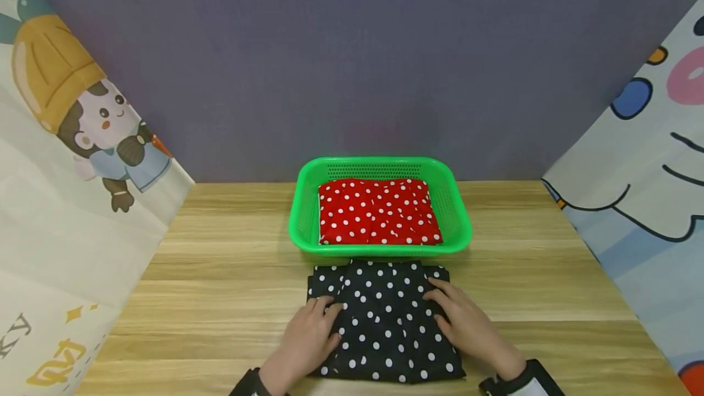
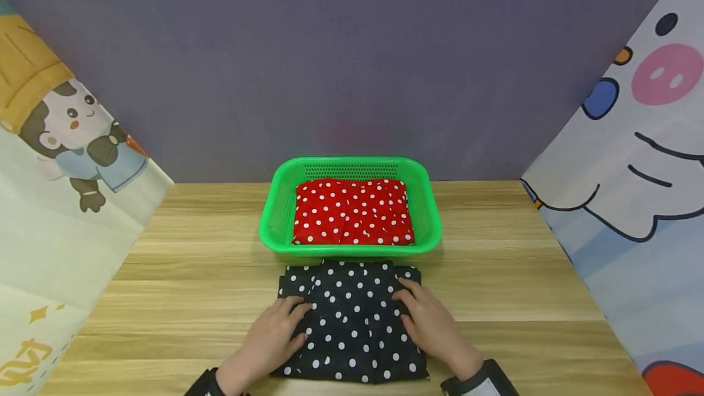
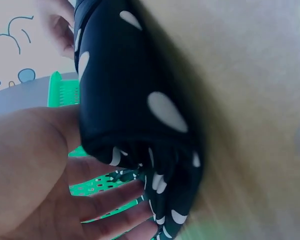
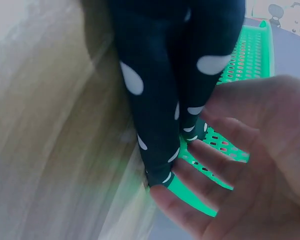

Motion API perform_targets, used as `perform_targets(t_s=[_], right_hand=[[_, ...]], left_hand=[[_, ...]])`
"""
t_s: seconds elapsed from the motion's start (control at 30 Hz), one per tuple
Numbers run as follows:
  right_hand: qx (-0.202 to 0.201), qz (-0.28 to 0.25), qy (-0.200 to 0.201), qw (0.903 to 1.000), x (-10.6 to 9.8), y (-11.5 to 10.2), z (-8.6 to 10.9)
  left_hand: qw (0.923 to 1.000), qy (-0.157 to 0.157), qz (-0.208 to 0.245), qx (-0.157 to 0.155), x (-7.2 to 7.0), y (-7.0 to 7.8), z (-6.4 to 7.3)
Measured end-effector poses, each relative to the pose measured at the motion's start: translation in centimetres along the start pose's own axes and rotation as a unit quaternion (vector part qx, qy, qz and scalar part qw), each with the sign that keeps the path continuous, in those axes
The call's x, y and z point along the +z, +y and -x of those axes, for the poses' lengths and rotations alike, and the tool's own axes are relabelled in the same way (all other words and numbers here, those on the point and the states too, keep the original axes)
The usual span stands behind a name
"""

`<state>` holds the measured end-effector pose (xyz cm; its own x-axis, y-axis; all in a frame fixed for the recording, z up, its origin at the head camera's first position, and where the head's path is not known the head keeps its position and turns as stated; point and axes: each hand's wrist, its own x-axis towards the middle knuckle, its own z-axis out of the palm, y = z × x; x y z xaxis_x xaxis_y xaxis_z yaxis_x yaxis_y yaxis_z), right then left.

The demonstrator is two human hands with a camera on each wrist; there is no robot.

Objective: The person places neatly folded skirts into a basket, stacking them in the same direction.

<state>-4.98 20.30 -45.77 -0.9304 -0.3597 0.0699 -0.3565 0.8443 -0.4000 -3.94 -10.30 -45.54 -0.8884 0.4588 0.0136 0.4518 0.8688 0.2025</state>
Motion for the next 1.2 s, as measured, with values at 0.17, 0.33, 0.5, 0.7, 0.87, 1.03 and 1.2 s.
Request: perform_targets(t_s=[0.17,0.33,0.5,0.7,0.87,1.03,1.2], right_hand=[[0.039,-0.01,0.004,0.9992,-0.2,0.0,-0.2],[0.062,-0.014,0.032,0.9975,-0.1,0.2,-0.3],[0.097,-0.011,0.037,0.9945,-0.1,0.3,-0.8],[0.157,-0.014,-0.001,0.9874,-0.4,0.3,-1.5],[0.193,-0.019,-0.036,0.9802,-0.7,0.2,-1.9],[0.218,-0.023,-0.062,0.9737,-0.9,0.3,-2.0],[0.228,-0.034,-0.065,0.9709,-0.8,0.3,-2.0]], left_hand=[[0.9996,0.016,0.014,-0.018,-0.3,-0.2,-0.6],[0.9977,0.038,0.023,-0.051,-0.5,-0.5,-1.3],[0.993,0.054,0.035,-0.099,-0.4,-0.9,-2.0],[0.9835,0.032,0.056,-0.169,-0.2,-1.3,-2.7],[0.977,0.016,0.068,-0.201,-0.3,-1.4,-3.1],[0.9726,0.003,0.084,-0.217,-0.5,-1.1,-3.3],[0.966,-0.002,0.113,-0.233,-0.8,-0.9,-3.3]])
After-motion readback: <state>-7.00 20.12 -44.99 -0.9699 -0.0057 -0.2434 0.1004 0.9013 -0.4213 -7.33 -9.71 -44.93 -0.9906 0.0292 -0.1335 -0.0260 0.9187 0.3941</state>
